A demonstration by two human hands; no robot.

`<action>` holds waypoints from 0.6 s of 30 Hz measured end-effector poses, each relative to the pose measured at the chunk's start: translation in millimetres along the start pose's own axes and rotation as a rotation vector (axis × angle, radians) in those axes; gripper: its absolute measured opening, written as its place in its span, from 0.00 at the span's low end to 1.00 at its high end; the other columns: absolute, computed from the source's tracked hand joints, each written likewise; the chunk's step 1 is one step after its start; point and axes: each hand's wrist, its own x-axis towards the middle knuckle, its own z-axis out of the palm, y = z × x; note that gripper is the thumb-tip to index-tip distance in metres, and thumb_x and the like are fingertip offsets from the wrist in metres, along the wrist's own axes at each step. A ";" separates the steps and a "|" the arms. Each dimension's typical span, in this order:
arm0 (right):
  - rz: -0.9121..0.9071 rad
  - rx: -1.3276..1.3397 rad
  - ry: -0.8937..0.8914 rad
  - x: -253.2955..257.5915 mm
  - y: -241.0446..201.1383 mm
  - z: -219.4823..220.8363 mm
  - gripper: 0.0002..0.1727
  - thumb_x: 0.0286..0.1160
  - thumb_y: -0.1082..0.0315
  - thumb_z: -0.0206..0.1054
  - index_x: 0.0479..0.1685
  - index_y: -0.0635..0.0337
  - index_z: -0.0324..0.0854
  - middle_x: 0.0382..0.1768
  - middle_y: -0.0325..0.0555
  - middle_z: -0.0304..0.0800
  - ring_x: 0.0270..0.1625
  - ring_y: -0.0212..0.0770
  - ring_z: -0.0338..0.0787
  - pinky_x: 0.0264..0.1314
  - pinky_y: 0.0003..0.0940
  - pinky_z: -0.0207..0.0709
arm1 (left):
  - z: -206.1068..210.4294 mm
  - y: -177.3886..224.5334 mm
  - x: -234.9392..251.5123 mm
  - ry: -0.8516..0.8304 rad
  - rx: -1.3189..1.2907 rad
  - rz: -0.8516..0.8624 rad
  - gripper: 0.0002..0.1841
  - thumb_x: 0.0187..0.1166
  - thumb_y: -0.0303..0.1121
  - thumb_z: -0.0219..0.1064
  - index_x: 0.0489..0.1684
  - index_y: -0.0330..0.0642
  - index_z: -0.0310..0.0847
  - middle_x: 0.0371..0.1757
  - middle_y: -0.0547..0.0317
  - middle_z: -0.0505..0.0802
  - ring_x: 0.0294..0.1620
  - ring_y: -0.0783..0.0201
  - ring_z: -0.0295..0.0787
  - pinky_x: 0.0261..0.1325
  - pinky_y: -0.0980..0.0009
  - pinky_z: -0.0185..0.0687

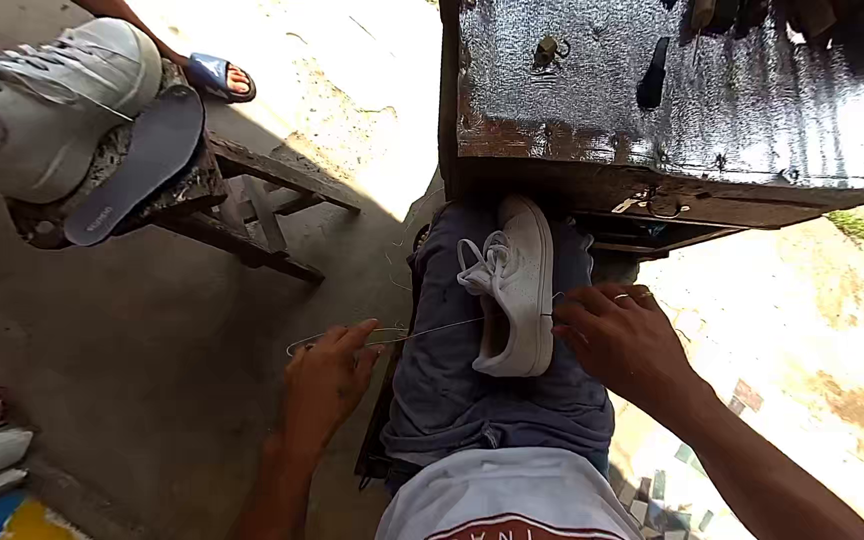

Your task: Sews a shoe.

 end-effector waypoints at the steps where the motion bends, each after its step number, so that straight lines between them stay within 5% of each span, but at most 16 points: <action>1: -0.002 -0.013 -0.061 7.4 -4.8 8.3 0.12 0.83 0.56 0.66 0.46 0.51 0.91 0.47 0.48 0.93 0.55 0.54 0.91 0.60 0.61 0.78 | 9.8 38.2 13.5 0.068 -0.027 0.104 0.19 0.87 0.48 0.60 0.64 0.52 0.90 0.40 0.48 0.95 0.36 0.46 0.93 0.41 0.40 0.84; 3: 0.004 -0.018 -0.117 19.5 -9.4 19.2 0.07 0.79 0.65 0.68 0.44 0.56 0.91 0.40 0.53 0.92 0.47 0.58 0.92 0.53 0.63 0.79 | 33.6 99.4 39.6 0.141 -0.049 0.268 0.17 0.86 0.46 0.61 0.54 0.51 0.94 0.31 0.53 0.95 0.31 0.51 0.94 0.36 0.48 0.86; 6: 0.052 -0.018 -0.190 23.9 -10.9 25.5 0.06 0.78 0.71 0.66 0.45 0.59 0.87 0.42 0.55 0.90 0.49 0.59 0.92 0.51 0.60 0.81 | 58.1 126.4 60.2 0.128 0.010 0.360 0.11 0.81 0.38 0.66 0.33 0.46 0.92 0.30 0.51 0.94 0.34 0.48 0.94 0.40 0.46 0.84; 10: 0.163 0.048 -0.262 24.0 -14.1 36.5 0.10 0.79 0.71 0.62 0.52 0.63 0.83 0.48 0.59 0.87 0.51 0.61 0.91 0.49 0.57 0.83 | 27.6 97.9 43.4 0.068 -0.160 0.502 0.13 0.80 0.47 0.65 0.37 0.54 0.93 0.47 0.58 0.89 0.54 0.55 0.86 0.61 0.46 0.75; 13: 0.183 0.086 -0.212 24.5 -16.9 48.1 0.11 0.81 0.68 0.60 0.51 0.65 0.84 0.47 0.60 0.89 0.52 0.61 0.92 0.51 0.58 0.83 | 5.3 82.1 38.3 -0.314 -0.758 0.554 0.13 0.81 0.44 0.67 0.37 0.46 0.91 0.72 0.59 0.85 0.72 0.69 0.79 0.74 0.65 0.76; 15: 0.180 0.110 -0.242 23.4 -13.0 48.4 0.13 0.84 0.66 0.57 0.52 0.64 0.84 0.48 0.58 0.91 0.54 0.59 0.92 0.56 0.57 0.83 | 15.8 79.5 48.8 -0.591 -1.375 0.518 0.10 0.84 0.42 0.68 0.39 0.46 0.88 0.65 0.63 0.89 0.49 0.77 0.89 0.48 0.78 0.87; 17: 0.160 0.129 -0.291 23.5 -6.3 44.3 0.14 0.86 0.66 0.55 0.54 0.63 0.83 0.52 0.59 0.91 0.57 0.59 0.91 0.60 0.57 0.81 | 24.6 92.6 59.8 -0.726 -1.649 0.262 0.08 0.87 0.40 0.64 0.42 0.49 0.85 0.42 0.68 0.90 0.21 0.81 0.76 0.21 0.84 0.72; 18: 0.146 0.135 -0.308 24.4 -3.1 42.6 0.13 0.86 0.67 0.55 0.54 0.64 0.83 0.52 0.59 0.90 0.58 0.59 0.91 0.61 0.57 0.81 | 25.9 103.0 66.9 -0.668 -1.519 0.126 0.08 0.89 0.38 0.60 0.43 0.48 0.83 0.32 0.71 0.84 0.16 0.81 0.67 0.17 0.85 0.63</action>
